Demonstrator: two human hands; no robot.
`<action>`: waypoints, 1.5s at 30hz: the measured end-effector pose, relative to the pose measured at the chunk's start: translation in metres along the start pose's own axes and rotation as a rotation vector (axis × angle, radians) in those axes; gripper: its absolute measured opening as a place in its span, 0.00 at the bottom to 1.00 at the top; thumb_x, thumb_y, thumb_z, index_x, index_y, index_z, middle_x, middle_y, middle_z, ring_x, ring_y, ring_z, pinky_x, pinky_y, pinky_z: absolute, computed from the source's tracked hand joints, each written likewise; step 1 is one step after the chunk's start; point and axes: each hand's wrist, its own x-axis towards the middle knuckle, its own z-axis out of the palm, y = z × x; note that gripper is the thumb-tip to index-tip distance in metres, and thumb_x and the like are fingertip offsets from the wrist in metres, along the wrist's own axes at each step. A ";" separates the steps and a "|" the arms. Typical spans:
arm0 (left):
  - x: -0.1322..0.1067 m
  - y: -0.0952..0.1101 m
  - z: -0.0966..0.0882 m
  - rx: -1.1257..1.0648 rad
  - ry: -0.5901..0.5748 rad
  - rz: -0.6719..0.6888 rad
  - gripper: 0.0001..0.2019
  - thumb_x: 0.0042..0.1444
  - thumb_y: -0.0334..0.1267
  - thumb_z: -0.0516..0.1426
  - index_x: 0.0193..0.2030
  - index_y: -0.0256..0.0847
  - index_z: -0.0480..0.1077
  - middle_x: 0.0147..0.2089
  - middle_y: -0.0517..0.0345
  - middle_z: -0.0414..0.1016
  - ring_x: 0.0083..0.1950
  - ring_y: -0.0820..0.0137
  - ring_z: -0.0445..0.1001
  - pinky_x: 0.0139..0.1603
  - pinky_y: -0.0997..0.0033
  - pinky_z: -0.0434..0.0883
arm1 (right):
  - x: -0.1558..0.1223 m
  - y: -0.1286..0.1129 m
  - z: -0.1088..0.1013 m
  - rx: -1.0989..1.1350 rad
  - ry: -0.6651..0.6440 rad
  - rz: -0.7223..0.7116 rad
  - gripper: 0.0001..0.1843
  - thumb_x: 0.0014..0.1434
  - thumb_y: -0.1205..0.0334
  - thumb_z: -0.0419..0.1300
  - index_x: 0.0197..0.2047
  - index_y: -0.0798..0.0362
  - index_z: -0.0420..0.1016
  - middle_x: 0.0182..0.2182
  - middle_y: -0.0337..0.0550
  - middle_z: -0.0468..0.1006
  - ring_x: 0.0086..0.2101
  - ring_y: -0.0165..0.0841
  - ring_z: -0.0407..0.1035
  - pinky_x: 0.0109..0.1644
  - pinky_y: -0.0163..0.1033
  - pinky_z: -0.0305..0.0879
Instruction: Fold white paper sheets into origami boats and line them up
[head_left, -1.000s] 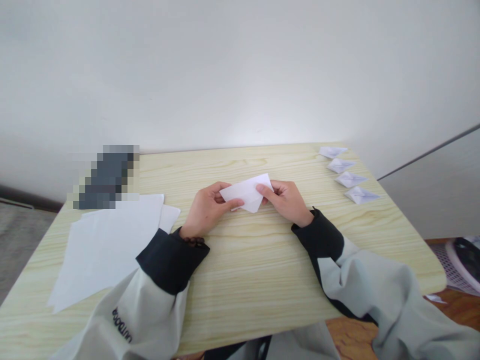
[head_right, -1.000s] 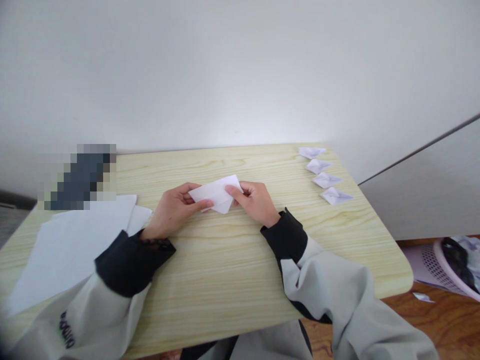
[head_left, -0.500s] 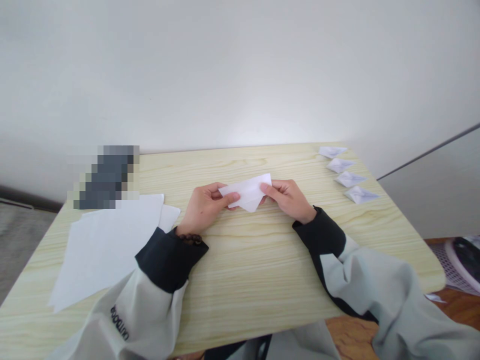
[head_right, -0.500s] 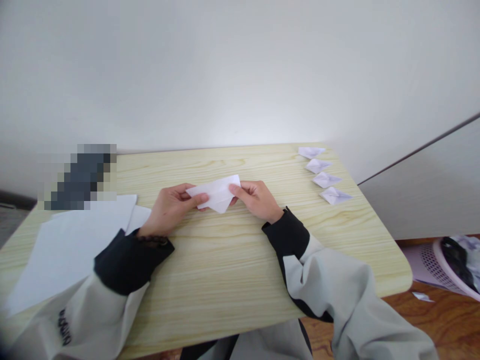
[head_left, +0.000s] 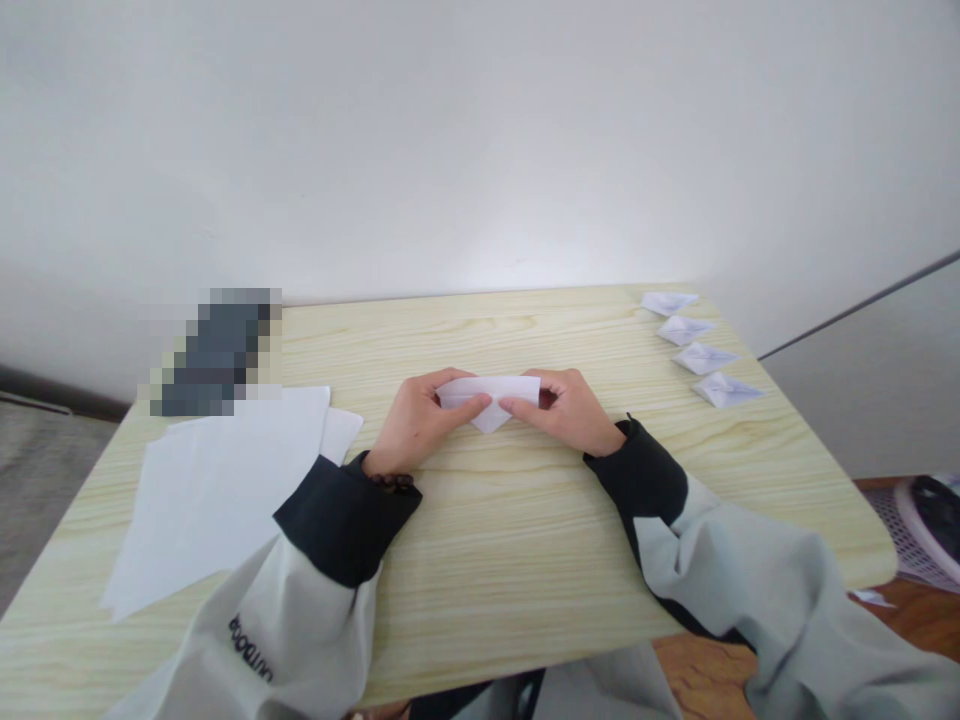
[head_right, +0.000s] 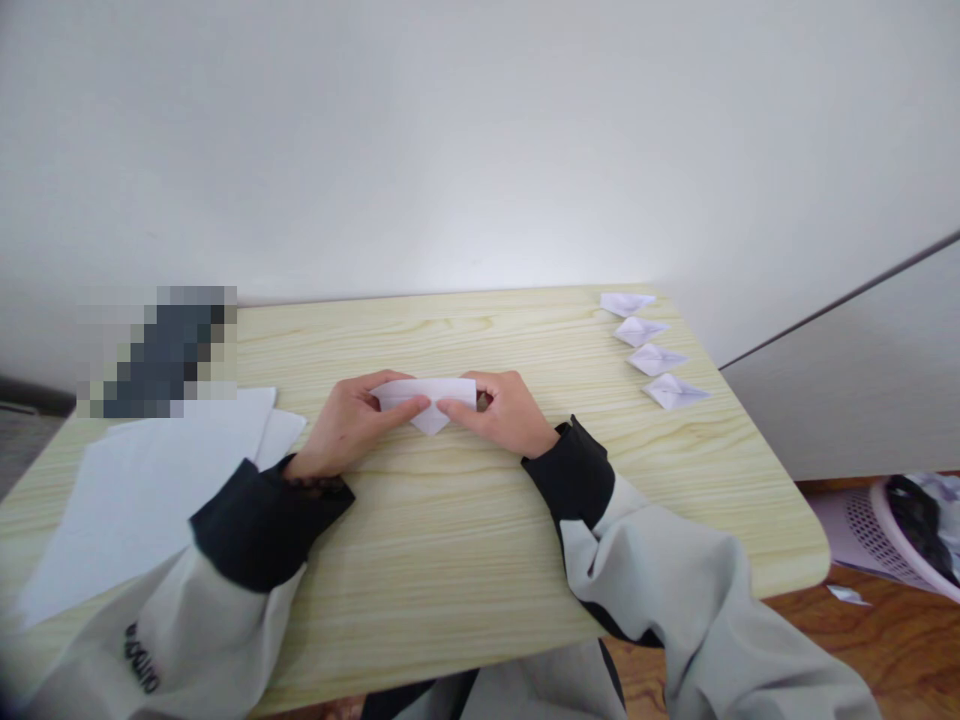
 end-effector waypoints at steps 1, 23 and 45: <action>0.000 0.000 0.001 0.003 0.006 0.000 0.17 0.49 0.50 0.60 0.38 0.38 0.75 0.32 0.59 0.78 0.32 0.69 0.73 0.29 0.75 0.67 | 0.000 -0.002 0.000 0.000 0.004 -0.008 0.14 0.55 0.53 0.60 0.30 0.57 0.76 0.18 0.34 0.67 0.20 0.24 0.56 0.24 0.31 0.50; 0.004 -0.017 -0.012 -0.311 -0.139 -0.086 0.19 0.49 0.51 0.62 0.39 0.37 0.77 0.35 0.52 0.81 0.41 0.60 0.78 0.45 0.62 0.75 | 0.002 0.015 -0.014 0.191 -0.103 0.058 0.21 0.57 0.47 0.58 0.26 0.57 0.76 0.22 0.40 0.76 0.25 0.29 0.67 0.29 0.33 0.60; 0.003 -0.005 -0.009 -0.202 0.041 -0.070 0.16 0.50 0.50 0.60 0.31 0.38 0.76 0.29 0.56 0.79 0.34 0.65 0.77 0.37 0.69 0.76 | 0.002 0.018 -0.012 0.262 -0.040 0.112 0.18 0.53 0.48 0.62 0.31 0.57 0.79 0.25 0.41 0.80 0.25 0.29 0.70 0.29 0.33 0.64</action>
